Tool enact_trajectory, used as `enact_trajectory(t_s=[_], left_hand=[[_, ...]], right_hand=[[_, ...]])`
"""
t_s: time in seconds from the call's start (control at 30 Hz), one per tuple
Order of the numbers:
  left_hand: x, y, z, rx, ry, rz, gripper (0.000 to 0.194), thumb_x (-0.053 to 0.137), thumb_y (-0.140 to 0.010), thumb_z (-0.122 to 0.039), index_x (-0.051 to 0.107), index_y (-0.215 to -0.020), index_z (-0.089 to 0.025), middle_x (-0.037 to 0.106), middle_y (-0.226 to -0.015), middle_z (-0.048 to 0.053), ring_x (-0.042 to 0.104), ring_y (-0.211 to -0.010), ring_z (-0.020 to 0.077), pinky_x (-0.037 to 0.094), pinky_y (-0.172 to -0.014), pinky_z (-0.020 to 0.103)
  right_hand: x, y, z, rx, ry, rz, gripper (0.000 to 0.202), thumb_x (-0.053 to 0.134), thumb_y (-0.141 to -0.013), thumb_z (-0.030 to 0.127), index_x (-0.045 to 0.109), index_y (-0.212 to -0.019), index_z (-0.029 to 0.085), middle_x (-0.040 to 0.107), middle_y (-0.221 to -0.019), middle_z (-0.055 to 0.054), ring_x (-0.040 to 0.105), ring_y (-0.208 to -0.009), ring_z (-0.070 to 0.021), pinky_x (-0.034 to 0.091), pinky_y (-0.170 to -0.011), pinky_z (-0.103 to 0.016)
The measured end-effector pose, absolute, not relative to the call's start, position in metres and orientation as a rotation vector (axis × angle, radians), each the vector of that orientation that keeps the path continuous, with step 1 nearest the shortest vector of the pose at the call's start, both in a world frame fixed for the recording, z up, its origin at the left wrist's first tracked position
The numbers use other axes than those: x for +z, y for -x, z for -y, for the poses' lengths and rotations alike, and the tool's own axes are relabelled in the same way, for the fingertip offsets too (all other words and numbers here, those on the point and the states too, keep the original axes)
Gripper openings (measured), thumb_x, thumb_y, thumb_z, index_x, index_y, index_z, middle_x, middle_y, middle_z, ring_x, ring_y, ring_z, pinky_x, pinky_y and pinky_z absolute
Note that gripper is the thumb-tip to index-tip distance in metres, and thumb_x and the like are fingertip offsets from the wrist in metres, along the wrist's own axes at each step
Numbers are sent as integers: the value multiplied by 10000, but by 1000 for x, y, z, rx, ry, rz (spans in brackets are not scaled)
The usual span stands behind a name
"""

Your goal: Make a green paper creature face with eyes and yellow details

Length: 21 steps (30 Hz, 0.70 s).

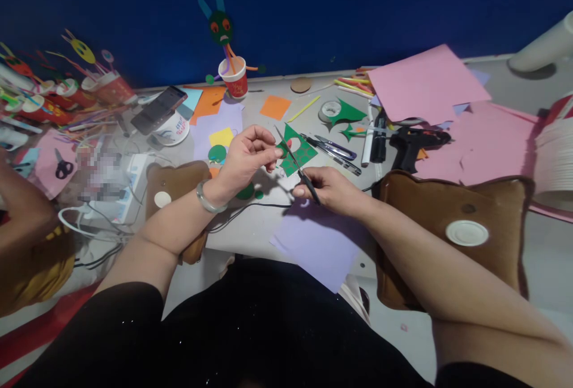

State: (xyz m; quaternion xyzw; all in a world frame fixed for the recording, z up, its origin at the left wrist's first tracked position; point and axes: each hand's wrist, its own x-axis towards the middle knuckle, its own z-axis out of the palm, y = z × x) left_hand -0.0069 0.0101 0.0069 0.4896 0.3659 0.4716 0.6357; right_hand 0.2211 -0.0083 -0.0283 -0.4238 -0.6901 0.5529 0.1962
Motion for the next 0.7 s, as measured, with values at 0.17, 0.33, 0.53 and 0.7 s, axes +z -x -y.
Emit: enact_trajectory(t_s=[0.17, 0.33, 0.53, 0.7], left_hand=[[6, 7, -12, 1094, -1141, -813, 632, 1007, -609, -537, 530, -877, -223, 647, -622, -100, 622, -493, 62, 468, -492, 198], [6, 9, -13, 1087, -1178, -832, 574, 995, -650, -445, 533, -907, -223, 645, -620, -101, 614, -499, 53, 479, -515, 191], [4, 10, -14, 1103, -1181, -835, 561, 980, -661, -407, 523, -932, -229, 666, -671, -97, 631, -529, 58, 501, -537, 197], [10, 8, -12, 1096, -1133, -869, 524, 959, -731, -458, 551, -959, -223, 651, -661, -92, 635, -537, 65, 512, -546, 199]], right_hand=[[-24, -222, 7, 1551, 1207, 1926, 693, 761, -682, 868, 530, -667, 214, 464, -621, 40, 386, -593, -119, 301, -568, -303], [-23, -223, 7, 1543, 1232, 1940, 697, 767, -672, 868, 521, -645, 216, 476, -608, 35, 398, -593, -121, 299, -566, -299], [-24, -223, 7, 1538, 1257, 1936, 709, 757, -668, 883, 505, -638, 221, 486, -600, 32, 406, -587, -121, 304, -566, -301], [-24, -224, 7, 1534, 1264, 1916, 704, 765, -674, 874, 529, -650, 212, 507, -611, 27, 424, -599, -124, 319, -577, -302]])
